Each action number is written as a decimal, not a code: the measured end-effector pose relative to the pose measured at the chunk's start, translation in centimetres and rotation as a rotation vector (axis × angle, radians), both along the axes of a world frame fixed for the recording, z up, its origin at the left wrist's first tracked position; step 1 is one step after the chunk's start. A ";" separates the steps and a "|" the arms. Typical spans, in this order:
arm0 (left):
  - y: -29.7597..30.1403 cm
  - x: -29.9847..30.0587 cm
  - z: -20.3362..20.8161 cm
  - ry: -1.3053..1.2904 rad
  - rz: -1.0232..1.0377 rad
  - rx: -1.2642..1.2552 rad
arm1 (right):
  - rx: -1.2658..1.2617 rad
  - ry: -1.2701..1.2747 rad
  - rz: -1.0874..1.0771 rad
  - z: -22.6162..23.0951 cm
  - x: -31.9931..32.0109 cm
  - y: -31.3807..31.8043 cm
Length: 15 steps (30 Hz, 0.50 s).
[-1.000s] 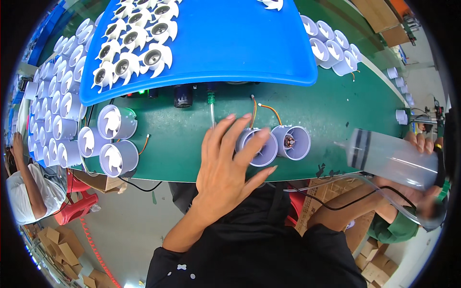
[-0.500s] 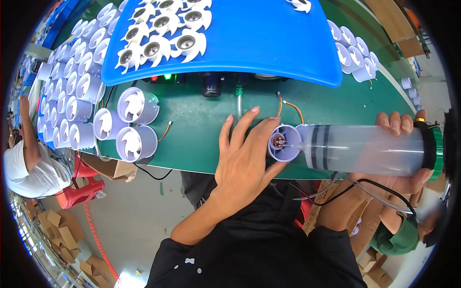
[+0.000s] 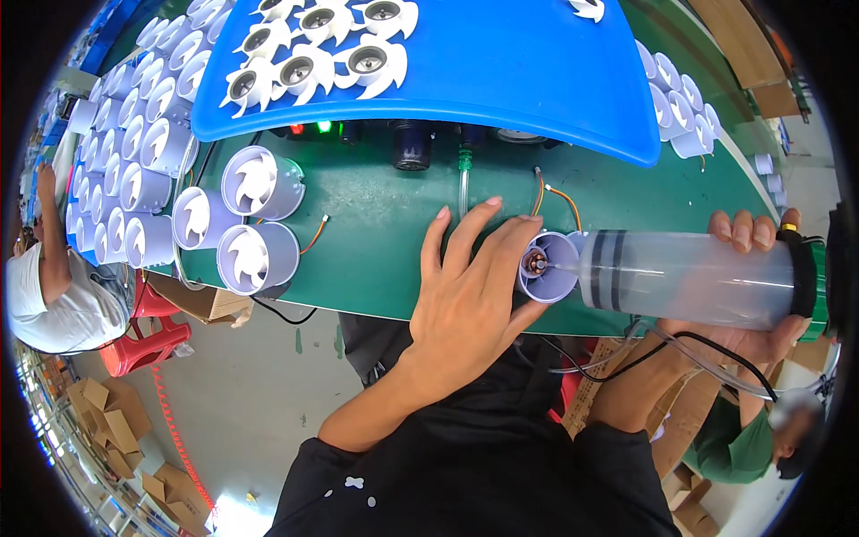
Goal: Assembling the internal components and housing of electronic cooling fans on a production line.
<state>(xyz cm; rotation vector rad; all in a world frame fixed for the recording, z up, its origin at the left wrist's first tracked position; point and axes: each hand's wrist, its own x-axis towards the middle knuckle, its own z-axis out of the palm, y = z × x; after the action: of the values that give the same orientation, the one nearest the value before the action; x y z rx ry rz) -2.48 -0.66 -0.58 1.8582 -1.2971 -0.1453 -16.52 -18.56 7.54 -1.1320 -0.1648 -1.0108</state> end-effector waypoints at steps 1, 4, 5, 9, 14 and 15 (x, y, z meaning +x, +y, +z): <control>0.0 0.0 0.1 0.004 0.000 0.005 | -0.001 0.000 0.000 0.0 -0.1 -0.1; 0.2 0.0 0.0 0.006 -0.001 0.011 | 0.012 0.025 0.006 0.0 -0.3 -0.2; 0.2 0.1 0.0 0.007 -0.006 0.010 | 0.007 0.028 0.000 0.0 -0.3 -0.1; 0.3 0.0 0.1 0.006 0.001 0.017 | 0.104 0.056 -0.068 0.3 -1.0 0.3; -0.1 -0.1 0.0 0.007 0.004 -0.004 | 0.083 0.064 -0.071 0.4 -1.2 0.0; -0.1 -0.1 0.0 0.007 0.003 0.000 | 0.088 0.096 -0.197 0.6 -1.1 0.1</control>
<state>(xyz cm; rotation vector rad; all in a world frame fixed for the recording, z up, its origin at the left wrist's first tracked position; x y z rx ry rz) -2.60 -0.73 -0.57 1.8576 -1.2894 -0.1499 -17.64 -18.45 8.17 -1.1288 0.0694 -1.1236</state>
